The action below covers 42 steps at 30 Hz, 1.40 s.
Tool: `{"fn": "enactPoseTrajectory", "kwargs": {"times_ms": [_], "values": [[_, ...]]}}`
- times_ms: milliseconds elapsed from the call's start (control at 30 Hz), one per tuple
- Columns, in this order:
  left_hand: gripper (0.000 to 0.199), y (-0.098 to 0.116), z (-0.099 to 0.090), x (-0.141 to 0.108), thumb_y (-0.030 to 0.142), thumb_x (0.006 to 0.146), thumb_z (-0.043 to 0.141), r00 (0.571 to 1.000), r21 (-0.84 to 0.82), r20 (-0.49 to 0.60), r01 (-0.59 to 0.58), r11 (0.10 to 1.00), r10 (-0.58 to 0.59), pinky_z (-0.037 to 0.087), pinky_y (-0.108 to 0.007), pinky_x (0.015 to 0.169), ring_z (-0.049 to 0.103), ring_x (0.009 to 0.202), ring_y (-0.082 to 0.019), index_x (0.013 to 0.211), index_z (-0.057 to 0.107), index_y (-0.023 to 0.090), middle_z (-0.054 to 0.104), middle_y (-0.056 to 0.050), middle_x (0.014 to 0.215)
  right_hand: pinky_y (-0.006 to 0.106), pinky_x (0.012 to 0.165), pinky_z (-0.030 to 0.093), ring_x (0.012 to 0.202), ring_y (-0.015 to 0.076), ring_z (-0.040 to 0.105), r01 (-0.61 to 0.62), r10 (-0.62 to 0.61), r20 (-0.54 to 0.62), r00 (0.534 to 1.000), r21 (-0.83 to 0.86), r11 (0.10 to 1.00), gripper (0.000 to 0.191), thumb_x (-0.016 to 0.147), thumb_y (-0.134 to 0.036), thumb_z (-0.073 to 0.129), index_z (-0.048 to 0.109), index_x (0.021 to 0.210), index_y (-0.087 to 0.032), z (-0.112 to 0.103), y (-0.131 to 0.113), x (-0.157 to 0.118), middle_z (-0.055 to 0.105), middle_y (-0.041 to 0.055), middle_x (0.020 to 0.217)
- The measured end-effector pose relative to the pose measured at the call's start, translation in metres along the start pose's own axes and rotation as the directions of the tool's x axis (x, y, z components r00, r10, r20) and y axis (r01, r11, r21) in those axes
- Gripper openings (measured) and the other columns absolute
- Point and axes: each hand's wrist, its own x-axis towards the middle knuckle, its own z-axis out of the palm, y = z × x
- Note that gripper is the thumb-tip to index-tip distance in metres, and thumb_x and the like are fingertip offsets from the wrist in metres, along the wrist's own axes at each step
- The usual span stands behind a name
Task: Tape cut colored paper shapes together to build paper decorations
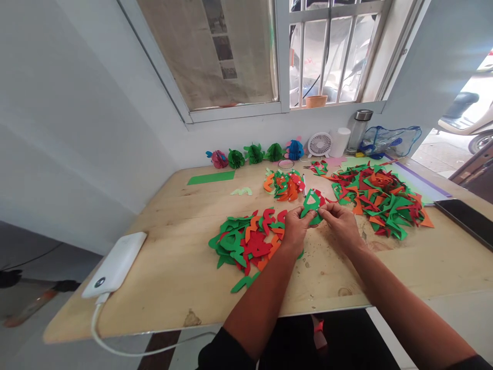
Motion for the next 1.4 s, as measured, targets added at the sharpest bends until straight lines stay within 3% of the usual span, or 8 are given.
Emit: {"fn": "enactPoseTrajectory", "kwargs": {"times_ms": [800, 967, 1167, 1400], "values": [[0.035, -0.001, -0.001, 0.001, 0.039, 0.055, 0.077, 1.000, 0.025, 0.013, -0.019, 0.999, 0.019, 0.052, -0.027, 0.060, 0.055, 0.059, -0.010, 0.073, 0.068, 0.011, 0.064, -0.003, 0.069, 0.027, 0.058, 0.044, 0.061, 0.0144, 0.056, 0.070, -0.075, -0.023, 0.997, -0.164, 0.984, 0.023, 0.069, -0.040, 0.066, 0.063, 0.072, -0.017, 0.001, 0.002, -0.001, 0.064, 0.0016, 0.066], [0.033, 0.000, -0.001, 0.001, 0.040, 0.058, 0.075, 0.999, 0.067, 0.005, -0.042, 0.997, 0.042, 0.050, -0.025, 0.057, 0.057, 0.059, -0.011, 0.072, 0.067, 0.012, 0.064, -0.003, 0.067, 0.027, 0.057, 0.043, 0.058, 0.0139, 0.055, 0.091, -0.109, -0.048, 0.993, -0.289, 0.953, 0.021, 0.071, -0.037, 0.063, 0.065, 0.073, -0.017, 0.003, -0.004, -0.004, 0.065, 0.0020, 0.067], [0.029, -0.001, 0.000, 0.003, 0.039, 0.058, 0.073, 0.992, 0.102, -0.043, -0.114, 0.988, 0.118, 0.045, -0.021, 0.053, 0.050, 0.054, -0.008, 0.062, 0.063, 0.012, 0.055, 0.002, 0.058, 0.026, 0.056, 0.041, 0.057, 0.0143, 0.054, 0.204, -0.259, -0.061, 0.964, -0.454, 0.867, 0.023, 0.076, -0.036, 0.056, 0.068, 0.072, -0.017, 0.006, -0.009, -0.008, 0.066, 0.0024, 0.066], [0.024, -0.003, 0.001, 0.004, 0.031, 0.058, 0.072, 0.982, 0.159, -0.078, -0.158, 0.975, 0.172, 0.035, -0.017, 0.048, 0.042, 0.051, -0.006, 0.054, 0.057, 0.013, 0.045, 0.005, 0.050, 0.027, 0.057, 0.041, 0.057, 0.0149, 0.054, 0.226, -0.301, -0.069, 0.951, -0.510, 0.830, 0.025, 0.078, -0.037, 0.054, 0.069, 0.072, -0.018, 0.008, -0.011, -0.011, 0.068, 0.0032, 0.068]]}}
